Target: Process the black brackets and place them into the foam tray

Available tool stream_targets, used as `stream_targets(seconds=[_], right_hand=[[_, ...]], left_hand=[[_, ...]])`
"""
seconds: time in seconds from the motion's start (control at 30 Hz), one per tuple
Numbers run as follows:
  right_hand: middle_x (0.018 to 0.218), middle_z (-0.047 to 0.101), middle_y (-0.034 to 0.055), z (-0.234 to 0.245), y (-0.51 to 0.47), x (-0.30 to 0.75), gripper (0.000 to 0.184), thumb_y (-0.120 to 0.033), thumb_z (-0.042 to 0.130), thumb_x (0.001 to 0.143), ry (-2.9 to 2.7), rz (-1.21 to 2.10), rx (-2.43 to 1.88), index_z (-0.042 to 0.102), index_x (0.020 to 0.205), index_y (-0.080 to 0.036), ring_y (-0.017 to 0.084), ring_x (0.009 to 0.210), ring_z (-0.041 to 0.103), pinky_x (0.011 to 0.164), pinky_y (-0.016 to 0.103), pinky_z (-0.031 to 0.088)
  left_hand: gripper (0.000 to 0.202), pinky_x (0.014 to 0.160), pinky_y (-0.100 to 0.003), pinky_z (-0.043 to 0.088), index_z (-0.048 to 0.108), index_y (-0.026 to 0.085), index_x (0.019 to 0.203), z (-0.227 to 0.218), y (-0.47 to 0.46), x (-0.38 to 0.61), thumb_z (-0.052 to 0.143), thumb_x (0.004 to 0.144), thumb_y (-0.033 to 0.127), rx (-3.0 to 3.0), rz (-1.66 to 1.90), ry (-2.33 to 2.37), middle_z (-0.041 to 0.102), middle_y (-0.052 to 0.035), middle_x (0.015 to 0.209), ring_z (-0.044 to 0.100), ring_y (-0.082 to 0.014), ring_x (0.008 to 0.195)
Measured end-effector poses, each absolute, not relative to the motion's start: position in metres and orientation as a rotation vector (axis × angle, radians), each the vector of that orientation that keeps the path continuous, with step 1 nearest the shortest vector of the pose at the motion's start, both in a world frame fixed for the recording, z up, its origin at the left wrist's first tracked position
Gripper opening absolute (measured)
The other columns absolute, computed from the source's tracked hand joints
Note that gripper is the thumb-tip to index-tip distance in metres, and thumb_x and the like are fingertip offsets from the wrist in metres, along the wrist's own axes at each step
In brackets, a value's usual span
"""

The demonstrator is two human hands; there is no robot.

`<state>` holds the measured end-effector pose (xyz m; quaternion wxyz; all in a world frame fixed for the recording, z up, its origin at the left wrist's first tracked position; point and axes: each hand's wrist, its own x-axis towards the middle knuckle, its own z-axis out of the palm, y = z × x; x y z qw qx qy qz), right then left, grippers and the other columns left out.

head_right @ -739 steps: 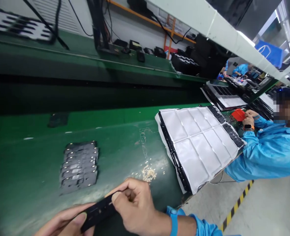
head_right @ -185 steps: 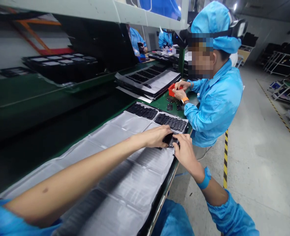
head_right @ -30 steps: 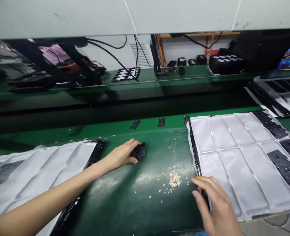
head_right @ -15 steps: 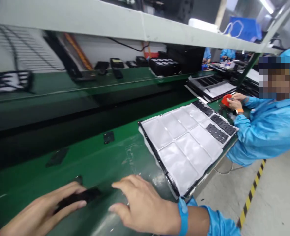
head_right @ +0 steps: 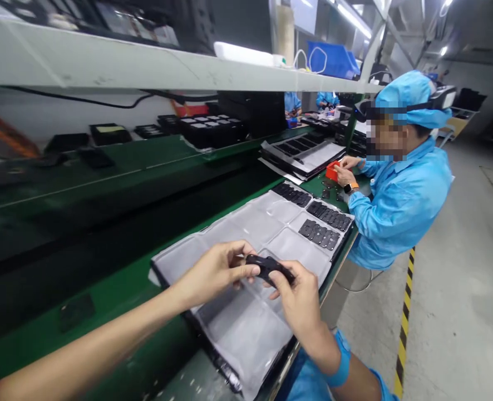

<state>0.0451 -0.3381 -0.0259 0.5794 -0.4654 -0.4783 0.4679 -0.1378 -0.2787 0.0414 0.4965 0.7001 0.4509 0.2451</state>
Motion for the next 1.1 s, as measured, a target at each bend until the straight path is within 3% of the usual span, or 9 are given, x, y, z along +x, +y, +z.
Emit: stream_targets(seconds=[0.13, 0.27, 0.4, 0.57, 0.67, 0.77, 0.83, 0.93, 1.1], right_hand=[[0.079, 0.08, 0.0061, -0.031, -0.319, 0.083, 0.039, -0.053, 0.082, 0.083, -0.933, 1.05, -1.125, 0.072, 0.095, -0.017, 0.023, 0.058, 0.077, 0.045, 0.029, 0.063], [0.083, 0.081, 0.0072, -0.034, -0.314, 0.116, 0.046, -0.058, 0.083, 0.08, -0.886, 1.019, -1.191, 0.072, 0.098, -0.018, 0.021, 0.054, 0.074, 0.046, 0.03, 0.063], [0.085, 0.081, 0.0076, -0.04, -0.321, 0.134, 0.047, -0.059, 0.081, 0.083, -0.879, 1.062, -1.209, 0.071, 0.104, -0.019, 0.021, 0.057, 0.075, 0.052, 0.03, 0.062], [0.084, 0.082, 0.0065, -0.042, -0.328, 0.14, 0.048, -0.059, 0.076, 0.089, -0.905, 1.131, -1.192, 0.068, 0.117, -0.02, 0.02, 0.059, 0.075, 0.062, 0.032, 0.063], [0.086, 0.082, 0.0066, -0.041, -0.328, 0.138, 0.047, -0.058, 0.075, 0.091, -0.918, 1.185, -1.169, 0.069, 0.118, -0.021, 0.021, 0.063, 0.077, 0.067, 0.034, 0.064], [0.091, 0.083, 0.0073, -0.043, -0.327, 0.135, 0.045, -0.058, 0.075, 0.09, -0.899, 1.228, -1.118, 0.07, 0.118, -0.022, 0.022, 0.065, 0.078, 0.069, 0.036, 0.065], [0.098, 0.083, 0.0085, -0.044, -0.325, 0.132, 0.045, -0.056, 0.077, 0.089, -0.873, 1.24, -1.078, 0.07, 0.119, -0.023, 0.024, 0.072, 0.08, 0.069, 0.037, 0.066], [0.107, 0.082, 0.0096, -0.048, -0.322, 0.125, 0.046, -0.051, 0.083, 0.085, -0.799, 1.208, -1.048, 0.07, 0.119, -0.023, 0.026, 0.086, 0.08, 0.067, 0.037, 0.068], [0.097, 0.081, 0.0071, -0.053, -0.313, 0.108, 0.048, -0.046, 0.091, 0.076, -0.691, 1.14, -1.072, 0.07, 0.111, -0.021, 0.025, 0.08, 0.079, 0.059, 0.036, 0.069]], left_hand=[[0.027, 0.053, -0.022, 0.042, 0.064, 0.015, 0.09, 0.04, -0.216, -0.106, 0.062, 0.088, 0.042, 1.83, 0.532, 0.924, 0.063, 0.001, 0.068, 0.053, -0.0115, 0.056], [0.024, 0.057, -0.022, 0.042, 0.071, 0.013, 0.102, 0.04, -0.129, -0.073, 0.07, 0.086, 0.03, 1.969, 0.385, 0.827, 0.063, 0.003, 0.07, 0.054, -0.0107, 0.059], [0.016, 0.06, -0.024, 0.049, 0.07, 0.012, 0.094, 0.022, -0.064, -0.036, 0.078, 0.086, 0.024, 2.126, 0.153, 0.756, 0.063, 0.0039, 0.069, 0.06, -0.0117, 0.061], [0.022, 0.075, -0.034, 0.061, 0.07, 0.014, 0.103, -0.001, -0.043, -0.007, 0.069, 0.1, 0.035, 2.296, -0.067, 0.661, 0.072, -0.0028, 0.097, 0.07, -0.0172, 0.081], [0.02, 0.084, -0.039, 0.059, 0.071, 0.014, 0.101, -0.001, -0.047, -0.002, 0.072, 0.097, 0.033, 2.353, -0.019, 0.689, 0.073, -0.0039, 0.099, 0.07, -0.0199, 0.089], [0.013, 0.089, -0.037, 0.054, 0.073, 0.016, 0.09, 0.007, -0.061, -0.005, 0.081, 0.086, 0.026, 2.348, 0.127, 0.745, 0.074, -0.0045, 0.095, 0.069, -0.0229, 0.096], [0.011, 0.085, -0.032, 0.051, 0.074, 0.017, 0.086, 0.013, -0.078, -0.01, 0.08, 0.083, 0.025, 2.3, 0.223, 0.76, 0.074, -0.0047, 0.091, 0.069, -0.023, 0.095], [0.019, 0.072, -0.027, 0.052, 0.074, 0.016, 0.088, 0.016, -0.116, -0.024, 0.074, 0.089, 0.036, 2.17, 0.241, 0.688, 0.075, -0.0031, 0.08, 0.069, -0.019, 0.079], [0.03, 0.056, -0.023, 0.05, 0.068, 0.015, 0.086, 0.007, -0.167, -0.048, 0.079, 0.083, 0.043, 1.968, 0.227, 0.63, 0.069, 0.0001, 0.068, 0.063, -0.0137, 0.06]])
